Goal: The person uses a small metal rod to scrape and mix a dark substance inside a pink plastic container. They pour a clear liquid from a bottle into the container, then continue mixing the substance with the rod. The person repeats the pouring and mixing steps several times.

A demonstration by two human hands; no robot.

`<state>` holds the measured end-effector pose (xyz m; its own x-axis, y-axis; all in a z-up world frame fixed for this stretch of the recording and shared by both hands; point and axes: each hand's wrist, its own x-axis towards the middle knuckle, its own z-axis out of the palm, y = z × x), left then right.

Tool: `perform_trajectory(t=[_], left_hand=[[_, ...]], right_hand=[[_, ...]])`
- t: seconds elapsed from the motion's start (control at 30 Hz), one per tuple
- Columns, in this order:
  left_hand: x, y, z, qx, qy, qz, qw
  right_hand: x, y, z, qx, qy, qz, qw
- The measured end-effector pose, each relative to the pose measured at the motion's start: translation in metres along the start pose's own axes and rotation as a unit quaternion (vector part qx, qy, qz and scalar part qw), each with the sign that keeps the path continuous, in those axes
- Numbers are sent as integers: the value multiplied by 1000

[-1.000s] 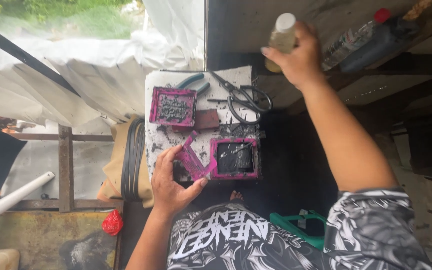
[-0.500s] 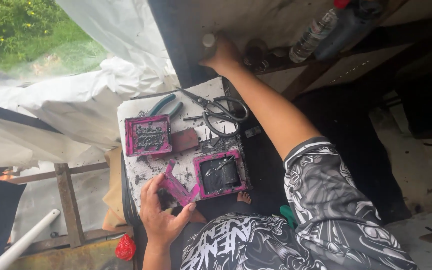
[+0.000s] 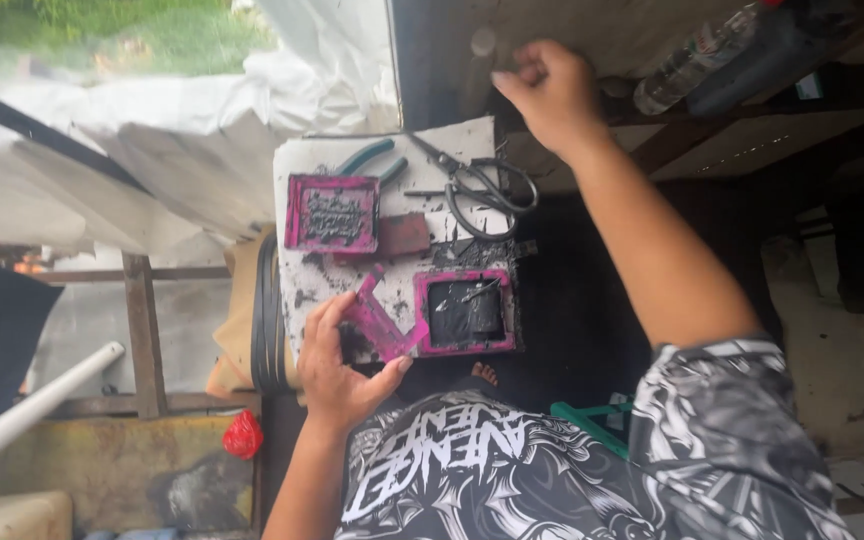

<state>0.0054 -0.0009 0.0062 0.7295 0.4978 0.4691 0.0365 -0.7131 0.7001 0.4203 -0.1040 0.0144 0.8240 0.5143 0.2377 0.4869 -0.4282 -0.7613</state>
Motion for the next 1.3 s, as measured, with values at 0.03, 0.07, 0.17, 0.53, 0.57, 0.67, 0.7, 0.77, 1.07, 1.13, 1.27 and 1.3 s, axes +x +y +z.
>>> perform_trajectory(t=[0.03, 0.07, 0.17, 0.53, 0.57, 0.67, 0.7, 0.77, 1.07, 1.13, 1.27, 1.3], left_hand=[[0, -1, 0, 1, 3, -9, 1000], [0, -1, 0, -9, 2, 5, 1000], [-9, -10, 6, -35, 10, -16, 999], [-8, -9, 7, -72, 22, -51, 996], [-7, -8, 6, -72, 22, -45, 996], [-6, -7, 5, -75, 24, -39, 996], [-6, -6, 6, -78, 22, -38, 996], [-7, -7, 6, -81, 23, -36, 996], [-8, -7, 3, -87, 19, -26, 996], [-6, -6, 1, -91, 18, -27, 995], [-7, -6, 1, -90, 12, -24, 996], [-7, -7, 1, -90, 12, -22, 996]], right_hand=[[-29, -24, -20, -1, -9, -1, 1000], [-57, -49, -41, 6, -92, -74, 993], [-122, -108, -77, -17, -246, -189, 951], [-199, -105, -59, -227, -283, -361, 859], [-201, -105, -58, -284, -255, -395, 836], [-210, -121, -52, -302, -261, -414, 818], [-214, -130, -50, -265, -294, -397, 828], [-204, -115, -45, -308, -246, -405, 825], [-202, -120, -45, -307, -221, -395, 837], [-203, -125, -45, -347, -208, -414, 816], [-202, -125, -43, -288, -257, -329, 862], [-198, -117, -42, -342, -216, -340, 849]])
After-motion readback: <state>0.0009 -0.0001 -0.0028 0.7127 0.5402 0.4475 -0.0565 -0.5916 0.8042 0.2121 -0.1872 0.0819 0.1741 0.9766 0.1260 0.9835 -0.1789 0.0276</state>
